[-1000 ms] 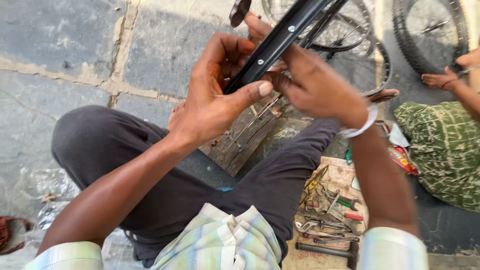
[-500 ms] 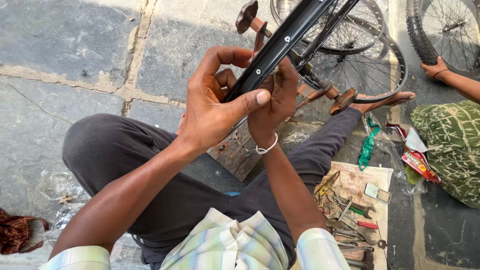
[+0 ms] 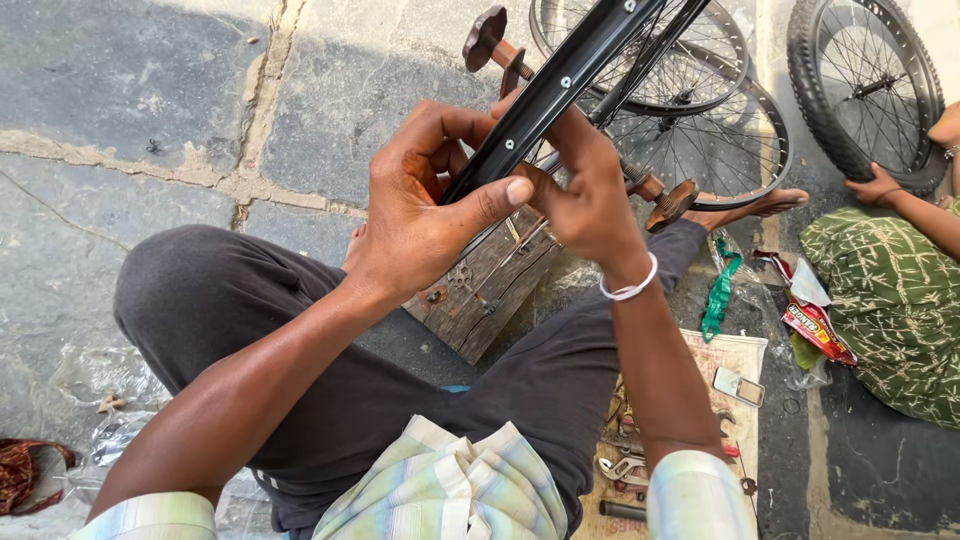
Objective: The person inserts spokes through a wheel hub and secures them to a bicycle rim by hand while sitting on the ground.
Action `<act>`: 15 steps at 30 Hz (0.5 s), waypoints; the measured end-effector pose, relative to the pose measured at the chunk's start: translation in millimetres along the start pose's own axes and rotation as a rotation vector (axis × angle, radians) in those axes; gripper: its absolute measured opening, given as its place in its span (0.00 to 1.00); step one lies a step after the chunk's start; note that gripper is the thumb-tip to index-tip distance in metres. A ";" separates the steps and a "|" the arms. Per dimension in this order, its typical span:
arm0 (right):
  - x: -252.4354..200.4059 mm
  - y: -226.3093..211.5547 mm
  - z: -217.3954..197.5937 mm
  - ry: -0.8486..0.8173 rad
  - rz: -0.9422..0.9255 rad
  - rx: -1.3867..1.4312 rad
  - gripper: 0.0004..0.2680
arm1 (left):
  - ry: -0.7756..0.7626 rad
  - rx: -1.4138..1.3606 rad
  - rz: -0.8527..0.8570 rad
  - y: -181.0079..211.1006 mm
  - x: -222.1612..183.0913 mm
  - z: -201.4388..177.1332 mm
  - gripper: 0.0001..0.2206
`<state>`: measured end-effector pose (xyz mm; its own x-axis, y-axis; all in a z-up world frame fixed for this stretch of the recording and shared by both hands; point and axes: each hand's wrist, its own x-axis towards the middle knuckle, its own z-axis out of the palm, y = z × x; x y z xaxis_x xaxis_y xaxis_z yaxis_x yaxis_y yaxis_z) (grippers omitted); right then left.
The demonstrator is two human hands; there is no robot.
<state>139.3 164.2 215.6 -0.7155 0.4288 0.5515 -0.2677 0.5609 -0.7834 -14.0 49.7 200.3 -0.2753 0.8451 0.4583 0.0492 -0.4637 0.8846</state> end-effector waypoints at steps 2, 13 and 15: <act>-5.1 1.0 5.8 0.070 -0.046 -0.406 0.12 | 0.022 0.031 -0.032 -1.5 -0.4 -0.5 0.20; -28.8 34.3 89.8 0.796 -0.134 -0.524 0.15 | 0.000 0.206 0.103 3.6 5.0 2.5 0.23; -34.4 28.3 95.6 0.802 -0.128 -0.529 0.15 | -0.091 0.089 0.125 4.2 8.8 0.0 0.24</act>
<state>94.6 97.6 147.1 0.0040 0.5880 0.8088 0.1524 0.7991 -0.5816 -16.3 55.2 208.0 -0.1743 0.8047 0.5675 0.1640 -0.5445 0.8226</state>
